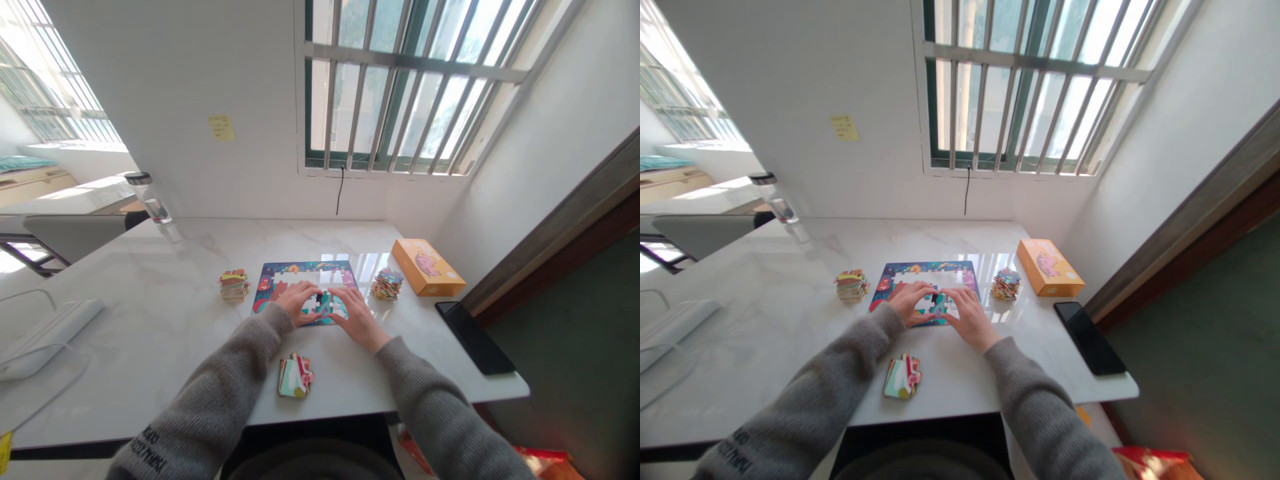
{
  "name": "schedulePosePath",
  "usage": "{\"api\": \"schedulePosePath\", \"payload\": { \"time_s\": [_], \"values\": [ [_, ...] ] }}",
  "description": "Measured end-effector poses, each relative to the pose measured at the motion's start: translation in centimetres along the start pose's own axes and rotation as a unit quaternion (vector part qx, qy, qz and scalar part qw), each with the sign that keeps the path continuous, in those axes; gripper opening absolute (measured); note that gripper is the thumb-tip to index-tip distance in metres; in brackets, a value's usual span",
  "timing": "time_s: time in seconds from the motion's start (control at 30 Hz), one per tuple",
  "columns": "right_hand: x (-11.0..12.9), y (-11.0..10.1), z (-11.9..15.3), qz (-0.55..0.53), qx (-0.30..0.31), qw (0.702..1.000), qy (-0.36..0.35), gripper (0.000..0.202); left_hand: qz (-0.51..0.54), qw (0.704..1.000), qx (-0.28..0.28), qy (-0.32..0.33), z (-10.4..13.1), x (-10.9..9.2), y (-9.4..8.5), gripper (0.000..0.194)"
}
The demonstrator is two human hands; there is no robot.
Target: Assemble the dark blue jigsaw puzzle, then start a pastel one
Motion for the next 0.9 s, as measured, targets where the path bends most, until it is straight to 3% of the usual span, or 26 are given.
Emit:
{"api": "schedulePosePath", "payload": {
  "time_s": [0.1, 0.23, 0.37, 0.47, 0.63, 0.9],
  "values": [
    [-0.1, -0.3, 0.1, -0.019, -0.023, 0.999, 0.025, 0.046, -0.029, 0.999, -0.023, -0.022, 0.0, 1.2, -0.8, 0.043],
    [-1.0, -0.9, 0.4, -0.014, -0.051, 0.996, 0.076, 0.036, -0.065, 0.986, -0.12, -0.094, 1.1, 4.6, -4.0, 0.04],
    [-1.5, -0.9, 0.6, -0.001, -0.031, 0.996, 0.081, 0.029, -0.07, 0.981, -0.136, -0.123, 2.6, 6.7, -5.7, 0.04],
    [-1.6, -0.6, 0.6, 0.006, -0.013, 0.997, 0.081, 0.027, -0.08, 0.98, -0.131, -0.128, 3.1, 6.7, -5.7, 0.039],
    [-1.9, -0.1, 0.7, 0.013, 0.004, 0.997, 0.077, 0.023, -0.074, 0.963, -0.19, -0.179, 3.4, 6.5, -5.7, 0.041],
    [-1.7, 0.4, 0.4, -0.015, 0.001, 0.996, 0.085, 0.02, -0.077, 0.986, -0.134, -0.071, 1.9, 3.3, -3.1, 0.047]
  ]
}}
Point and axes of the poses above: each hand's wrist, its own z-axis away from the middle knuckle, its own y-axis out of the palm, x = y × z, the point moved 4 cm from there along -z, towards the middle knuckle, and after that the axes turned 2 degrees about -y, right-handed, at the moved point
